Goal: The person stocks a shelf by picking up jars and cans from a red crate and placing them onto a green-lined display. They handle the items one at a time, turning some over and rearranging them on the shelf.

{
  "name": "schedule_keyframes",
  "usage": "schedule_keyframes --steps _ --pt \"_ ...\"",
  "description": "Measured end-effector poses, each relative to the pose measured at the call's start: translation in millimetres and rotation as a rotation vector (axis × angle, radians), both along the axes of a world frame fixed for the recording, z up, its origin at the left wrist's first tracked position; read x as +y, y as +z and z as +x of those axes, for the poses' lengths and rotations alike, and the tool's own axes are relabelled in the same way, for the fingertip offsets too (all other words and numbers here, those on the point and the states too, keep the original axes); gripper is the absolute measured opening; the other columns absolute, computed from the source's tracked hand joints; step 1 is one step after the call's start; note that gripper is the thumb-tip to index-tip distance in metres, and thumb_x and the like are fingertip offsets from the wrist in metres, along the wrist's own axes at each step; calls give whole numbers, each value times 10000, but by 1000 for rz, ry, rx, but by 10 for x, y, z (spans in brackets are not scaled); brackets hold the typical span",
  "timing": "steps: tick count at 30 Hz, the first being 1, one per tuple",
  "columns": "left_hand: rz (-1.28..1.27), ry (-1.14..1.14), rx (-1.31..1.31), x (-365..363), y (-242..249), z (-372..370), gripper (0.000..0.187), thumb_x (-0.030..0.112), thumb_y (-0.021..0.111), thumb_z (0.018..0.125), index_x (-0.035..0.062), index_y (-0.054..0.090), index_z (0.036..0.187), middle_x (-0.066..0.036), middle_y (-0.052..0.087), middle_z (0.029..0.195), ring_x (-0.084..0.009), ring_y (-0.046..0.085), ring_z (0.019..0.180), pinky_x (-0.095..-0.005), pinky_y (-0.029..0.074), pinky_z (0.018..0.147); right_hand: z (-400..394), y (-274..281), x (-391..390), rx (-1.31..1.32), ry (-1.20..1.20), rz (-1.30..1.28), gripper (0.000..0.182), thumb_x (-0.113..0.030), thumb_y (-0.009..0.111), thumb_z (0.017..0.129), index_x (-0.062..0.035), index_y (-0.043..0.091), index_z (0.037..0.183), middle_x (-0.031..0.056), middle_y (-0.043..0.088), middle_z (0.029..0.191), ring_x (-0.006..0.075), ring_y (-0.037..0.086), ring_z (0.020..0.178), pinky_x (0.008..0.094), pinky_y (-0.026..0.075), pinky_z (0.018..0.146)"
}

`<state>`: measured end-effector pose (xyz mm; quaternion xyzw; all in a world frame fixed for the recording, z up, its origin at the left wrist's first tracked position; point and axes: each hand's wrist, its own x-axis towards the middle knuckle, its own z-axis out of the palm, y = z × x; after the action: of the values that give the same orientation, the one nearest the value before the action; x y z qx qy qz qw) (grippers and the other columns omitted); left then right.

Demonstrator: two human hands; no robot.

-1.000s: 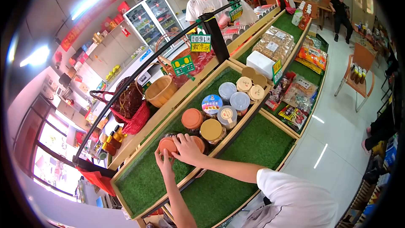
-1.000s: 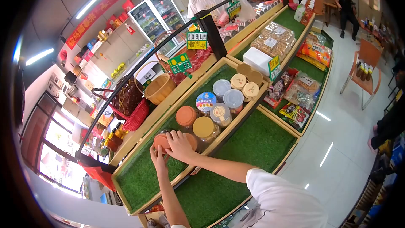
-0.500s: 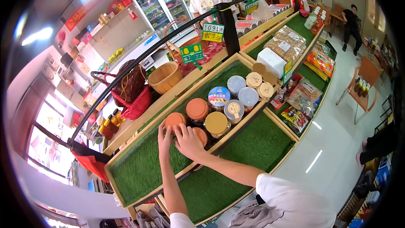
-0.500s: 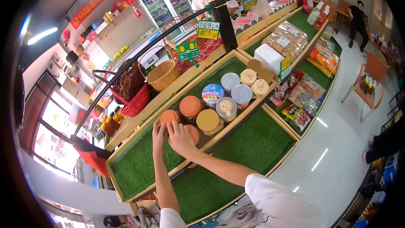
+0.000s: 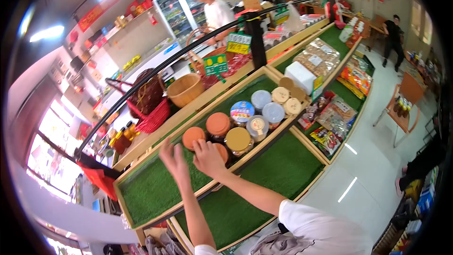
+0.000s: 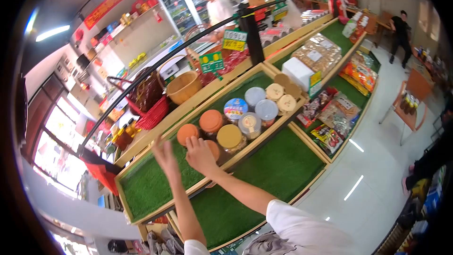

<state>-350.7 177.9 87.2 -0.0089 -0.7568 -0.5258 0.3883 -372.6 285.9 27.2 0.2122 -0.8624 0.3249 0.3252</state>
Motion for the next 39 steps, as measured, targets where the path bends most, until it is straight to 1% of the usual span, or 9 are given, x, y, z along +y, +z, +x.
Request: schedule_keyframes --steps 1,2,3,4,5,8,12,27,39 --pt "50 -12 87 92 275 249 393 185 580 1010 25 520 1363 -149 493 1308 -308 540 1222 -418 489 1030 -4 0 5 12 -4 -4 518 -190 667 813 45 533 1255 174 529 1152 322 538 966 452 460 834" --pt "129 -89 237 248 549 548 355 237 584 992 9 555 1263 -168 474 1297 -337 534 1221 -520 543 984 -7 -1 10 -8 1 4 513 -190 663 819 46 532 1256 173 528 1148 320 537 961 450 461 832" --pt "118 -490 603 348 811 888 402 314 472 1027 26 560 1294 -193 535 1300 -329 522 1278 -655 513 970 -8 -3 14 -31 10 13 509 -191 659 824 46 532 1256 173 527 1144 318 535 956 448 461 830" --pt "139 -874 753 452 981 1144 397 315 478 1024 29 559 1288 -193 527 1306 -330 513 1283 -654 508 973 -8 -16 15 14 -3 25 549 -187 670 812 61 519 1278 164 515 1113 297 521 934 440 454 811" --pt "172 -1183 760 550 1128 1332 392 315 484 1021 32 559 1281 -193 519 1312 -332 504 1288 -653 504 976 8 -3 23 25 -7 29 548 -185 674 814 60 519 1278 162 514 1115 291 518 941 434 451 813" --pt "304 -1667 590 895 1237 1629 378 318 502 1012 40 558 1261 -192 496 1332 -336 476 1303 -651 491 985 13 -9 10 29 -28 53 545 -184 675 816 57 518 1280 164 512 1129 292 516 947 421 446 817" --pt "456 -1779 511 1134 1137 1717 360 322 525 1000 51 556 1235 -190 466 1357 -343 439 1322 -648 473 998 14 -33 17 19 -16 70 536 -183 666 831 51 519 1291 166 510 1161 298 518 955 424 450 826" --pt "678 -1798 372 1500 880 1881 309 336 613 956 92 551 1136 -186 350 1453 -366 300 1396 -637 406 1044 13 -42 30 32 -16 74 567 -161 668 796 57 500 1292 164 508 1123 299 520 940 433 453 810" --pt "860 -1859 232 1851 637 1891 294 347 683 921 125 547 1056 -182 258 1530 -384 189 1455 -628 353 1080 14 -127 5 -21 -4 30 574 -170 677 815 79 482 1294 188 473 1221 327 497 1058 433 430 927"
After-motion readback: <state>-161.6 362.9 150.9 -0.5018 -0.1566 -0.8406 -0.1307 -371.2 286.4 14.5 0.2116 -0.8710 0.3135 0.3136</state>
